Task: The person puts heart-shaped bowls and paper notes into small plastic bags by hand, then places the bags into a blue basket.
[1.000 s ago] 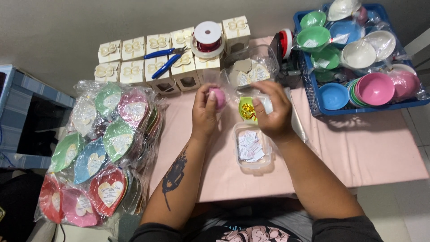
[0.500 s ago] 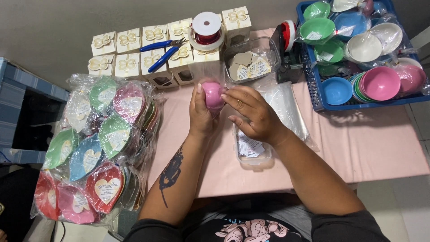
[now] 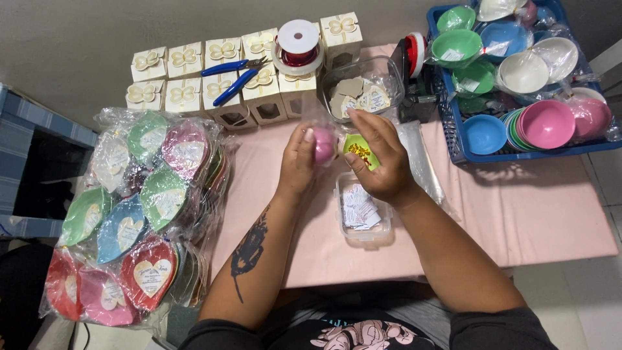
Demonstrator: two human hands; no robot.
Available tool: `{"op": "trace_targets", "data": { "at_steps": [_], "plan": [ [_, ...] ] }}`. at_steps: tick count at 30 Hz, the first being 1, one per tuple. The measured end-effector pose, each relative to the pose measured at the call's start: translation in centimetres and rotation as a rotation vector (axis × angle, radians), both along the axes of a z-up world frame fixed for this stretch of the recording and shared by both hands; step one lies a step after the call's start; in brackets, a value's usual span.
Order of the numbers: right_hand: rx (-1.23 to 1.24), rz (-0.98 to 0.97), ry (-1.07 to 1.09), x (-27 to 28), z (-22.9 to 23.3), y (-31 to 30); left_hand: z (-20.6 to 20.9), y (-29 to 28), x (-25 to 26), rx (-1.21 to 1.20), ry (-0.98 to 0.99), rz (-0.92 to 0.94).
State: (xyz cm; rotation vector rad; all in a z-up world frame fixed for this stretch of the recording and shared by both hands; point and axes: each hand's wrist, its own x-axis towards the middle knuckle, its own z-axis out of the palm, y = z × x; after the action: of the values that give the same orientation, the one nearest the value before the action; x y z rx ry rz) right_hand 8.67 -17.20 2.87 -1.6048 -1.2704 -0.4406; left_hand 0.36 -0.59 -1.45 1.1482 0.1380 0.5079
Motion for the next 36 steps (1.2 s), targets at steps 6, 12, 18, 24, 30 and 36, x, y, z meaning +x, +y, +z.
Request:
{"op": "trace_targets", "data": {
  "at_steps": [6,12,18,24,30,36],
  "plan": [
    [-0.123,0.098,-0.095,-1.4,1.4,1.0,0.7,0.2,1.1,-0.482,0.032,0.082],
    [-0.235,0.055,-0.146,-1.7,0.7,1.4,3.3,-0.9,0.3,-0.476,0.063,0.102],
    [-0.184,0.067,-0.040,-1.4,1.1,1.0,0.9,-1.0,0.7,-0.091,-0.009,0.030],
    [-0.099,0.035,0.006,-0.8,0.9,0.7,-0.3,0.0,0.1,0.217,-0.086,0.000],
    [-0.048,0.024,0.115,-0.3,-0.2,0.3,0.7,0.5,-0.3,0.618,-0.186,0.055],
    [-0.012,0.050,0.213,-0.8,0.4,0.2,1.2,0.4,-0.5,0.746,-0.213,0.091]
  ]
}}
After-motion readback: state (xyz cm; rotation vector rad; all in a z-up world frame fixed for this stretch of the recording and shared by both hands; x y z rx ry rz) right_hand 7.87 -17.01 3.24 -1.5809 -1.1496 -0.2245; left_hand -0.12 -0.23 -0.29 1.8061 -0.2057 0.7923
